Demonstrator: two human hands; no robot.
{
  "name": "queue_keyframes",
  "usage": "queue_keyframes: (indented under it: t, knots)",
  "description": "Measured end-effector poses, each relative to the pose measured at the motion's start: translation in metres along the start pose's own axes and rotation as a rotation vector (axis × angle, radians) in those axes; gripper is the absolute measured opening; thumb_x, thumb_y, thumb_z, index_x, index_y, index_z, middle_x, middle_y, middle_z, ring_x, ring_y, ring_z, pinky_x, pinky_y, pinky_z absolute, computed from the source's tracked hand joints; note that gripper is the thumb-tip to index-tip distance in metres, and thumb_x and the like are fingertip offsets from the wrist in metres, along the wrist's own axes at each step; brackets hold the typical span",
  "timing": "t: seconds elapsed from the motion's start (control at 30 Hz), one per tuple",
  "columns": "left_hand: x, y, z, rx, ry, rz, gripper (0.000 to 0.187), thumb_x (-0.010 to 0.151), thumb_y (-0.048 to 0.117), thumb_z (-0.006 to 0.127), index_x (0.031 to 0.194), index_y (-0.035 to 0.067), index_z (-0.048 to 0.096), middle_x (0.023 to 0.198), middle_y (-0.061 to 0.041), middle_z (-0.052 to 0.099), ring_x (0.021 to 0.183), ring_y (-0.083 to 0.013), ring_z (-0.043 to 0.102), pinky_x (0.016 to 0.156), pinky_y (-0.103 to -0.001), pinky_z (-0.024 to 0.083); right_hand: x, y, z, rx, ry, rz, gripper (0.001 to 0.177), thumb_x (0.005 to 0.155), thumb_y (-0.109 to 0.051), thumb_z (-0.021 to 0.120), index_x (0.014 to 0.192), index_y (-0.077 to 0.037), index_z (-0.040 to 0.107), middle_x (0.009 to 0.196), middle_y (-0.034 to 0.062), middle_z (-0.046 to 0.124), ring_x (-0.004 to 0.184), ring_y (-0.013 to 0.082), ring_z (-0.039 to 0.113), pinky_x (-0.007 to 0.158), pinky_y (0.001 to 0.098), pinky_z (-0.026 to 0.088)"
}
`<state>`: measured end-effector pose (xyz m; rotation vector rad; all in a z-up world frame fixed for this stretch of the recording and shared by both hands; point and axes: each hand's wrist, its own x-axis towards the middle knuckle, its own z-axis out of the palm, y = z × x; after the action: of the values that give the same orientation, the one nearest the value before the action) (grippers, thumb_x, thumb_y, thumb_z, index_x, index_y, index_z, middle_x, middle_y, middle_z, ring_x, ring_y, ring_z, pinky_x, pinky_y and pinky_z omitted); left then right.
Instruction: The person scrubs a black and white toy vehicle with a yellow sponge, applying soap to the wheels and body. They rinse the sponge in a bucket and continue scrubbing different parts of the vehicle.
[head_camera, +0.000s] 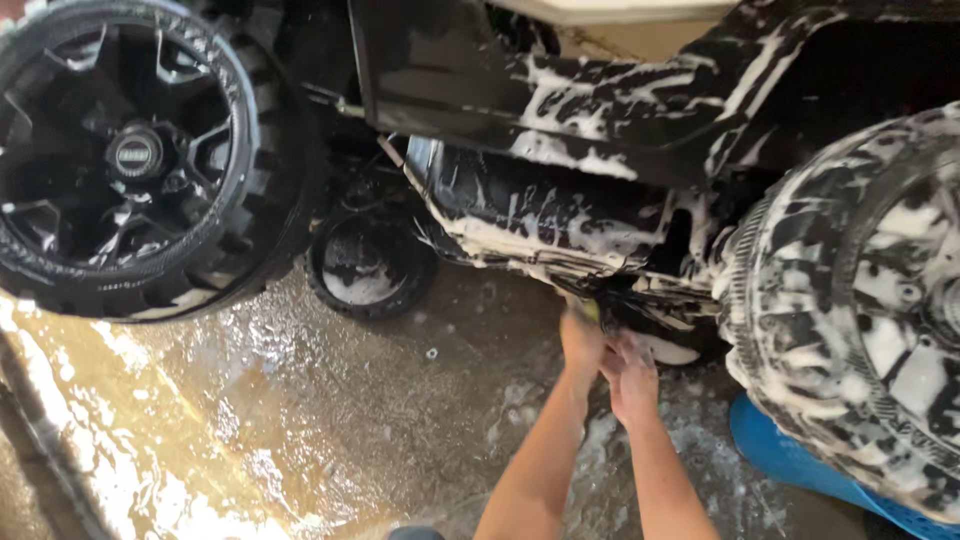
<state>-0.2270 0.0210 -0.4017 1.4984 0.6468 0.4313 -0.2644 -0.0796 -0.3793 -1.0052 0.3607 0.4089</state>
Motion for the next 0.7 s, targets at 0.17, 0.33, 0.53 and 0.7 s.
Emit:
queue_keyframes:
  t: [0.17, 0.33, 0.53, 0.7]
  knots:
    - [-0.043, 0.030, -0.017, 0.426, -0.129, 0.539, 0.048, 0.097, 0.012, 0.057, 0.143, -0.001, 0.050, 0.137, -0.033, 0.061, 0.130, -0.0547, 0.051, 0.100, -0.054, 0.043, -0.014, -0.025, 0.049, 0.117, -0.203, -0.046, 0.029, 0.103, -0.026, 0.056, 0.124, -0.007, 0.064, 0.115, 0.0112, 0.069, 0.095, 0.0236, 0.071, 0.085, 0.0404, 0.057]
    - [-0.053, 0.122, -0.103, 0.424, -0.691, 0.421, 0.040, 0.093, 0.014, 0.054, 0.130, 0.000, 0.062, 0.128, -0.027, 0.064, 0.118, -0.0458, 0.061, 0.098, -0.045, 0.050, -0.001, -0.024, 0.088, -0.322, 0.170, -0.421, 0.022, 0.102, -0.019, 0.057, 0.116, -0.003, 0.064, 0.110, 0.0156, 0.069, 0.097, 0.0314, 0.069, 0.091, 0.0487, 0.051]
    - [-0.060, 0.180, -0.172, 0.457, -0.163, 0.630, 0.015, 0.095, 0.003, 0.057, 0.105, 0.001, 0.068, 0.119, -0.022, 0.072, 0.112, -0.0397, 0.067, 0.098, -0.043, 0.055, -0.012, -0.015, 0.113, -1.171, 0.292, -1.277, 0.015, 0.101, -0.011, 0.058, 0.106, 0.002, 0.064, 0.103, 0.0208, 0.070, 0.100, 0.0407, 0.066, 0.098, 0.0586, 0.045]
    - [-0.051, 0.192, -0.163, 0.206, 0.113, 0.364, 0.037, 0.094, 0.000, 0.053, 0.130, 0.000, 0.062, 0.121, -0.022, 0.065, 0.104, -0.0353, 0.070, 0.090, -0.040, 0.056, -0.040, -0.014, 0.157, -0.988, 0.490, -1.229, 0.026, 0.102, -0.006, 0.053, 0.119, 0.011, 0.061, 0.109, 0.0297, 0.065, 0.098, 0.0481, 0.062, 0.090, 0.0501, 0.050]
